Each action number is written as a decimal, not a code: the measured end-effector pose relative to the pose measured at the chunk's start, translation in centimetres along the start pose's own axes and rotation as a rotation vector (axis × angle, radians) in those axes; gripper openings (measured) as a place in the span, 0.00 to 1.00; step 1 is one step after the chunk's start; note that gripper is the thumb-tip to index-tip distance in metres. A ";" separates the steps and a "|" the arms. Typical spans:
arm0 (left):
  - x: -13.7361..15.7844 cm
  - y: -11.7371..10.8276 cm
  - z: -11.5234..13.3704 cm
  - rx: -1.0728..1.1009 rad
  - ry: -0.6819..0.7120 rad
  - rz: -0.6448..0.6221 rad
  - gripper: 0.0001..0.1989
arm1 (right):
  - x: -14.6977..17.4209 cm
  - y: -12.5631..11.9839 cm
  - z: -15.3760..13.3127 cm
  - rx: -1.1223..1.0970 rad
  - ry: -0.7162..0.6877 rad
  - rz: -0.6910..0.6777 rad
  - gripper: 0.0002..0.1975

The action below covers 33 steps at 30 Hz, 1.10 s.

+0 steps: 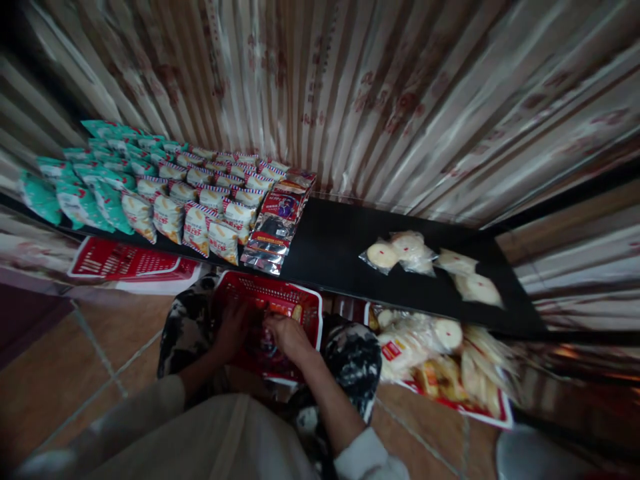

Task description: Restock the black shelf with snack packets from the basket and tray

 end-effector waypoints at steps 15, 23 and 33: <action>1.5 -6.3 8.8 0.338 0.371 -0.300 0.08 | 5.3 -10.9 -7.3 0.022 -0.160 0.158 0.14; 0.7 -9.3 10.5 0.637 0.175 -0.288 0.12 | 9.7 -14.8 -2.3 -0.761 -0.014 0.822 0.34; -2.6 -12.8 15.1 0.990 0.107 -0.195 0.16 | 8.3 -9.5 -3.9 -1.105 -0.003 0.597 0.25</action>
Point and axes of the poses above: each hand's wrist, its own x-axis away from the middle knuckle, its own y-axis out of the palm, z = x × y, the point moved 7 cm from there along -x, towards the middle knuckle, and after that the axes turned 11 degrees about -x, right-handed, at the moved point
